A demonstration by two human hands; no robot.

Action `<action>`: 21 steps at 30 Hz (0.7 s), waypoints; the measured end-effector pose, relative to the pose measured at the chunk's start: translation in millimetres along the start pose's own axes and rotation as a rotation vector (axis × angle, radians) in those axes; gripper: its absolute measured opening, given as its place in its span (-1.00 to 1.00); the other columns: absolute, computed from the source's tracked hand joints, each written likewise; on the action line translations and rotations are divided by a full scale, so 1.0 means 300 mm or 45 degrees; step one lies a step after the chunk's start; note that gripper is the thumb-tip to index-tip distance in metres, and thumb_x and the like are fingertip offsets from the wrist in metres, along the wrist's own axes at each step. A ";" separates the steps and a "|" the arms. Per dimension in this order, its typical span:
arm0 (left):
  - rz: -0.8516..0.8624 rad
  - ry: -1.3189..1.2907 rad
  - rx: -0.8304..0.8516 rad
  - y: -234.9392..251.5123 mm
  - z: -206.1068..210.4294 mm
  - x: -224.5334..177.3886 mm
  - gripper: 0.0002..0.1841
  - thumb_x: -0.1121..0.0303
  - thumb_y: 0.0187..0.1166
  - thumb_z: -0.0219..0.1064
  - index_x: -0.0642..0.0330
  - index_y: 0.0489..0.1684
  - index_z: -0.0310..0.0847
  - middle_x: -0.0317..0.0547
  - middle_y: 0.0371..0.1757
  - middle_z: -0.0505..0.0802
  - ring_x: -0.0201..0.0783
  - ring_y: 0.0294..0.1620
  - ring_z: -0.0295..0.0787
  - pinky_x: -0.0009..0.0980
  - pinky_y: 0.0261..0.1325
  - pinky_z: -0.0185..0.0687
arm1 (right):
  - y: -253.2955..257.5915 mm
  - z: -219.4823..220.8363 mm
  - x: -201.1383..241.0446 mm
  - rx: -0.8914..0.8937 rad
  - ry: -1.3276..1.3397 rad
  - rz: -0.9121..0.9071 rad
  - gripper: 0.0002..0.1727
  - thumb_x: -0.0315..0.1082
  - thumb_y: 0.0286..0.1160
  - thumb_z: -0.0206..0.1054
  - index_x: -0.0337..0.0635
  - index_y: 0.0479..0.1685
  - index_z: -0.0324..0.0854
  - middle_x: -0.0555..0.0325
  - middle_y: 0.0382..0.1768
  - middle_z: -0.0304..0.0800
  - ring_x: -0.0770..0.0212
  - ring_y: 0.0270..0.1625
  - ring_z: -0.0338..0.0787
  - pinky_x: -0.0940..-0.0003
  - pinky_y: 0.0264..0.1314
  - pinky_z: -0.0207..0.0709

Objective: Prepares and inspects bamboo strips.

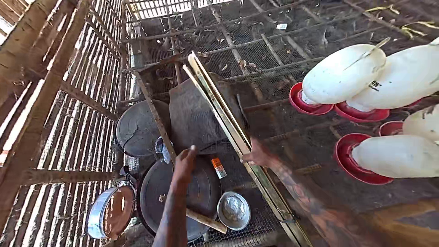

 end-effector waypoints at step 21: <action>0.147 -0.968 0.039 0.011 0.132 0.290 -0.27 0.06 -0.03 0.65 0.31 0.11 0.47 -0.05 -0.25 0.91 -0.22 -0.22 0.93 -0.19 -0.09 0.89 | 0.167 0.362 0.300 0.593 -0.661 -0.584 -0.67 -0.42 0.74 0.11 -0.26 0.29 0.71 -0.21 0.18 0.81 -0.18 0.33 0.75 -0.22 0.48 0.47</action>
Point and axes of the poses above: each hand's wrist, its own y-axis towards the middle knuckle, its own z-axis out of the palm, x = y × z, the point moved 9 cm from there along y, towards the middle knuckle
